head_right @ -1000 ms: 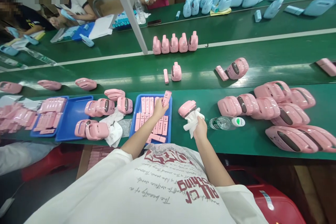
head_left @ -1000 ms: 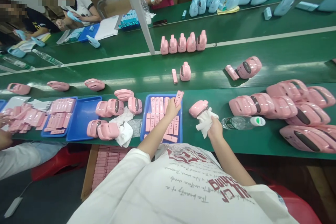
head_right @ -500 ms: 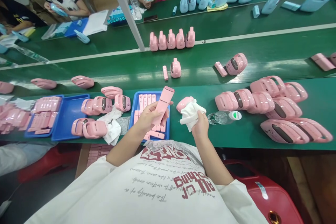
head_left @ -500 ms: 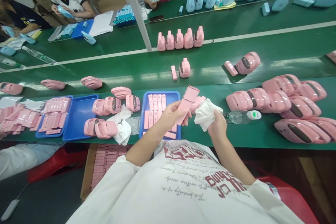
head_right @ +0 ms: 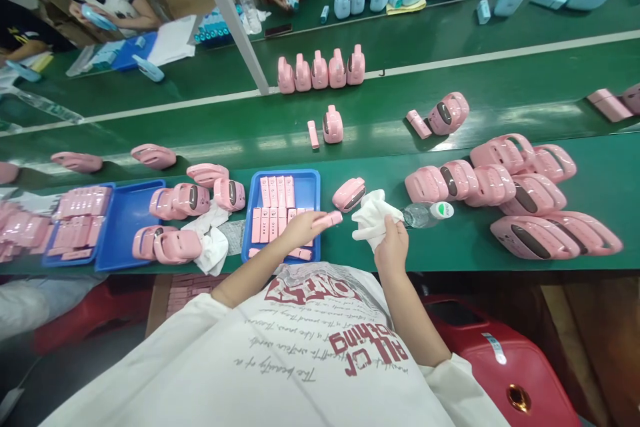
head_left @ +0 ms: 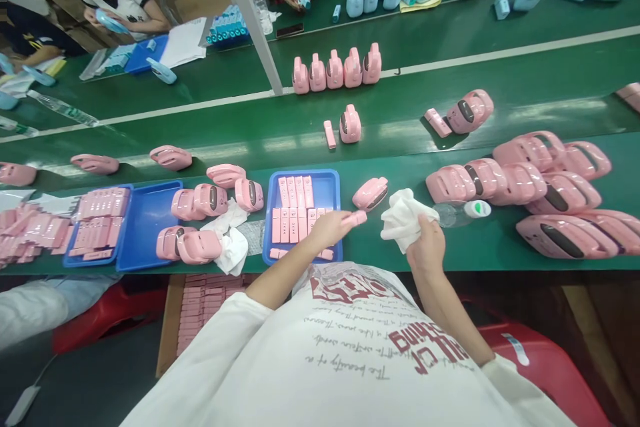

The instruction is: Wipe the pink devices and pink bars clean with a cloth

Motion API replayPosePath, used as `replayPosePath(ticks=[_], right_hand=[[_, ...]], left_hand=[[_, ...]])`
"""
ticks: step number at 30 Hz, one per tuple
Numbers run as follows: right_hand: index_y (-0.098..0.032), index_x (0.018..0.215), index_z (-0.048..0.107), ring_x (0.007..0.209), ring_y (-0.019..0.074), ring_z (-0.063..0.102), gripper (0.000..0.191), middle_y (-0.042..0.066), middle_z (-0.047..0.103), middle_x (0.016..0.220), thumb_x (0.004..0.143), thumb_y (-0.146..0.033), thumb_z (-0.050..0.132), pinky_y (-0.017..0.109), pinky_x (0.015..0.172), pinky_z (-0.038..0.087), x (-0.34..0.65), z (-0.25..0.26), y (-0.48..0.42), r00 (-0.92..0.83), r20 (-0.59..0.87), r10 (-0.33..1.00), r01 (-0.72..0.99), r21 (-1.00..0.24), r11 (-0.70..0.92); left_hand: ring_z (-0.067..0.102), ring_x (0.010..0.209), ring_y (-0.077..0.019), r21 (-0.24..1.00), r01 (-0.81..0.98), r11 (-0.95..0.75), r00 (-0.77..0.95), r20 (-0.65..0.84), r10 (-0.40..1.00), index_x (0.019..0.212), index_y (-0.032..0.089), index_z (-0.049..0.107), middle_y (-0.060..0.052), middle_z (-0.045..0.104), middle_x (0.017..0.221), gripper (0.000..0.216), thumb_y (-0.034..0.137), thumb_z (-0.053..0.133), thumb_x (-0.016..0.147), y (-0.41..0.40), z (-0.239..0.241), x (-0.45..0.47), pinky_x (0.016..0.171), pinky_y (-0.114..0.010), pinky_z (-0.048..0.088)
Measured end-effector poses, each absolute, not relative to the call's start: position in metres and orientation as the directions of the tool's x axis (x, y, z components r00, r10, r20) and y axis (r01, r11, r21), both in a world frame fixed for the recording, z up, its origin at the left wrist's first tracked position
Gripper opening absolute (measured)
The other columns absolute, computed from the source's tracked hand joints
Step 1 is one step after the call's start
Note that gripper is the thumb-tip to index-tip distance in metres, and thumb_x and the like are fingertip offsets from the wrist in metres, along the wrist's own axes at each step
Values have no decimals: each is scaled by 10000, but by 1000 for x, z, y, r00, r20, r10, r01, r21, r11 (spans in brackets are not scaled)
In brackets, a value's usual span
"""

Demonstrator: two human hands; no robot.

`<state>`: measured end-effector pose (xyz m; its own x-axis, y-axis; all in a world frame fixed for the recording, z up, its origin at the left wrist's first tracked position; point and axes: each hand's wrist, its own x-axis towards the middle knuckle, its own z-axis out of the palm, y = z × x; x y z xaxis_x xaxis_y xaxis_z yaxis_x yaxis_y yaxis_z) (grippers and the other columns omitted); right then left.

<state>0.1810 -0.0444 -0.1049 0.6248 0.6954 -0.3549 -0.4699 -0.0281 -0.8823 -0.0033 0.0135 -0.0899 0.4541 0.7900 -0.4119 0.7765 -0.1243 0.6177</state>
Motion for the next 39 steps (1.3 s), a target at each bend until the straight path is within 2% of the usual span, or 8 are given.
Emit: replayPosePath(ticks=[2,4,12,18,21,23,27,39], right_hand=[[-160,838,646,854,177,650,316,28,681,837,706,-446,668,353,820,528,184,-108,-50,632,-331,701,-417,-907,-51],[-158,791,635,854,181,646,327,20,665,793,708,-472,670,363,840,516,186,-112,-55,631,-313,710,-366,-927,-83],[-156,822,621,835,187,633,396,29,657,796,721,-538,640,354,758,518,185,-125,-55,595,-303,744,-292,-944,-151],[-171,861,632,823,150,634,358,13,673,852,677,-472,689,310,776,517,185,-119,-53,650,-376,660,-419,-902,-101],[-160,878,630,840,162,641,366,29,679,882,655,-444,693,311,769,525,186,-116,-55,646,-419,638,-478,-874,-90],[-157,839,630,804,163,639,343,28,680,845,633,-421,705,305,737,528,186,-115,-55,619,-445,647,-490,-863,-123],[-161,773,645,714,143,616,321,14,677,767,583,-399,746,271,647,518,183,-110,-53,553,-482,680,-499,-845,-193],[-167,815,644,586,129,560,514,0,635,684,493,-526,822,239,507,436,157,-43,-35,255,-187,949,-172,-974,-146]], left_hand=[[653,912,-225,359,874,-327,477,-505,720,1082,158,659,-122,671,987,303,231,408,930,3,-105,11,749,-319,503],[653,958,-259,281,887,-367,462,-550,695,1094,84,648,-184,649,1022,330,72,394,884,-8,-116,29,767,-351,511],[632,1012,-286,330,896,-295,440,-580,686,924,42,698,-223,636,1025,293,-20,446,788,-7,-126,58,801,-366,501],[636,911,-227,539,836,-101,427,-525,736,1079,141,663,-120,666,987,339,358,515,864,19,-113,-5,737,-297,486],[606,687,-125,757,643,116,459,-501,734,1245,157,520,-63,643,912,523,472,538,828,20,-96,-30,567,-220,440],[522,536,-80,875,274,400,502,-485,716,1158,147,524,-5,589,759,633,541,676,686,15,-83,-36,462,-190,356],[512,529,-76,679,-316,662,540,-444,715,922,125,584,7,545,682,639,585,783,525,3,-61,-27,420,-173,314],[491,547,-71,690,-325,647,579,-396,713,896,126,588,-9,551,721,528,573,732,656,-15,-33,-2,469,-200,347]])
